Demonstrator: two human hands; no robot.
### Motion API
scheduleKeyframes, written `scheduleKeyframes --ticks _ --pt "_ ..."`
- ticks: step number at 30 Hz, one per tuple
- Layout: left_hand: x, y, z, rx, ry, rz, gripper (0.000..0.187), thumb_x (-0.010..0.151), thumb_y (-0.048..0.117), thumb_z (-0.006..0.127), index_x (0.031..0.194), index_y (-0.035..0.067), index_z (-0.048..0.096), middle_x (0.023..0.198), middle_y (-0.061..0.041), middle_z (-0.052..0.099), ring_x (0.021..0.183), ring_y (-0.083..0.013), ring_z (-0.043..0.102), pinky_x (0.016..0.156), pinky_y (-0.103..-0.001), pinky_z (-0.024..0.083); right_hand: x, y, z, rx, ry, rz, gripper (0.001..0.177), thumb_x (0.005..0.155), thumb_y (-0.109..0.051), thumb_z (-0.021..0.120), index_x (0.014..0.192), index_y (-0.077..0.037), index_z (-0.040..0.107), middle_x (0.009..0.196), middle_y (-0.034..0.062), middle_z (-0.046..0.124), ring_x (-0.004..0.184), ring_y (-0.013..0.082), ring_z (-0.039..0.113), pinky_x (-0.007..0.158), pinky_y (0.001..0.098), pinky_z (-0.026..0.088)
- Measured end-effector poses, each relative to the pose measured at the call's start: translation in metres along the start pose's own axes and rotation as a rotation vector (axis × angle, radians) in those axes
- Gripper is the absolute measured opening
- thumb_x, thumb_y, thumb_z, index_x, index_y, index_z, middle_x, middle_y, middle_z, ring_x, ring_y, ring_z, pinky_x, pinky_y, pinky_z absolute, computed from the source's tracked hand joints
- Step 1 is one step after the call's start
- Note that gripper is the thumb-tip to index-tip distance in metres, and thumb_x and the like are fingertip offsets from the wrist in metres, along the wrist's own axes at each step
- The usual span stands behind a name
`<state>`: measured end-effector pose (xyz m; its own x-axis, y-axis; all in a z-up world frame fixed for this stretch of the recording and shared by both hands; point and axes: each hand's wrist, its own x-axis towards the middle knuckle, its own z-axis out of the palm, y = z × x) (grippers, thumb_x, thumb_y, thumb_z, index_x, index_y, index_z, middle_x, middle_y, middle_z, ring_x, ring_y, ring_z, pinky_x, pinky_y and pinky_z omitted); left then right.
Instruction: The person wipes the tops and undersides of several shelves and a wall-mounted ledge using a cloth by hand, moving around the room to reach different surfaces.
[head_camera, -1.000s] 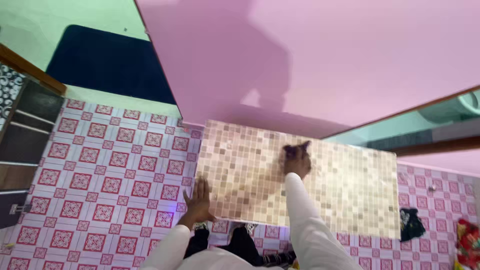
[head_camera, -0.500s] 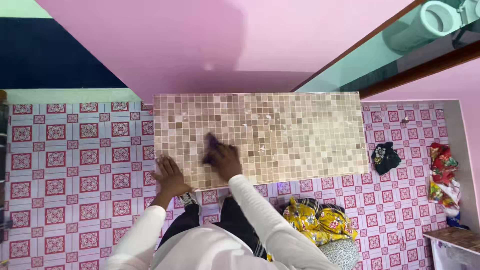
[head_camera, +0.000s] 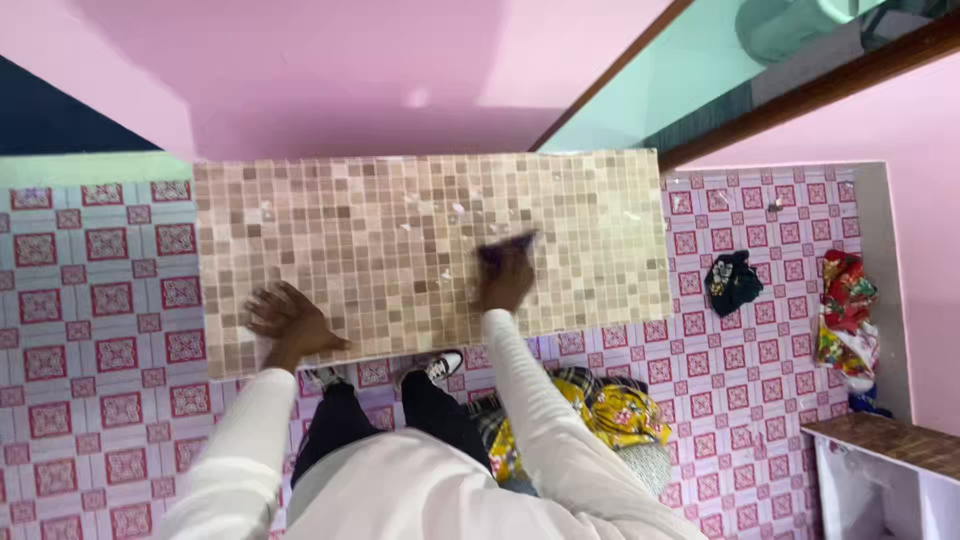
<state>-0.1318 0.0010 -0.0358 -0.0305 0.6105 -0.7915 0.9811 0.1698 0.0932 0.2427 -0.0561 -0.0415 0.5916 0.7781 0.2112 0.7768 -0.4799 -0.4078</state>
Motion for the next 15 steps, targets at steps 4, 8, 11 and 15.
scheduleKeyframes --ticks 4,8,11,15 --pt "0.016 -0.003 0.004 -0.007 -0.023 0.017 0.178 0.058 0.064 0.094 0.141 -0.011 -0.044 0.143 -0.050 -0.042 0.127 -0.0715 -0.040 0.099 -0.087 -0.015 -0.062 -0.036 -0.027 0.186 -0.285 -0.662 0.036 0.079 -0.018 0.074 0.114 -0.020 0.068 0.132 0.0138 0.061 0.131 0.0370 0.052 0.115 0.0591 0.033" --pt "0.012 0.003 0.006 -0.031 0.005 -0.095 0.179 0.057 0.055 0.098 0.146 -0.003 -0.046 0.148 -0.045 -0.043 0.131 -0.0679 -0.040 0.105 -0.081 -0.018 -0.031 0.044 -0.058 0.260 -0.418 -0.434 0.025 0.096 -0.025 0.067 0.120 -0.030 0.070 0.132 0.0030 0.070 0.122 0.0244 0.065 0.109 0.0422 0.050" --pt "0.008 0.014 -0.001 0.029 0.033 -0.190 0.176 0.058 0.055 0.098 0.149 -0.002 -0.041 0.151 -0.043 -0.040 0.137 -0.0641 -0.035 0.113 -0.077 -0.016 -0.015 0.157 -0.091 -0.053 0.029 -0.225 0.056 0.084 -0.038 0.084 0.133 -0.021 0.061 0.128 0.0230 0.058 0.115 0.0466 0.054 0.094 0.0591 0.045" --pt "-0.006 0.022 -0.006 -0.015 0.076 -0.242 0.166 0.064 0.047 0.097 0.152 0.002 -0.036 0.156 -0.037 -0.039 0.145 -0.0610 -0.030 0.121 -0.072 -0.015 -0.019 0.269 -0.139 -0.164 0.102 0.465 0.063 0.077 -0.021 0.078 0.136 -0.030 0.059 0.140 0.0200 0.055 0.117 0.0474 0.054 0.085 0.0603 0.048"
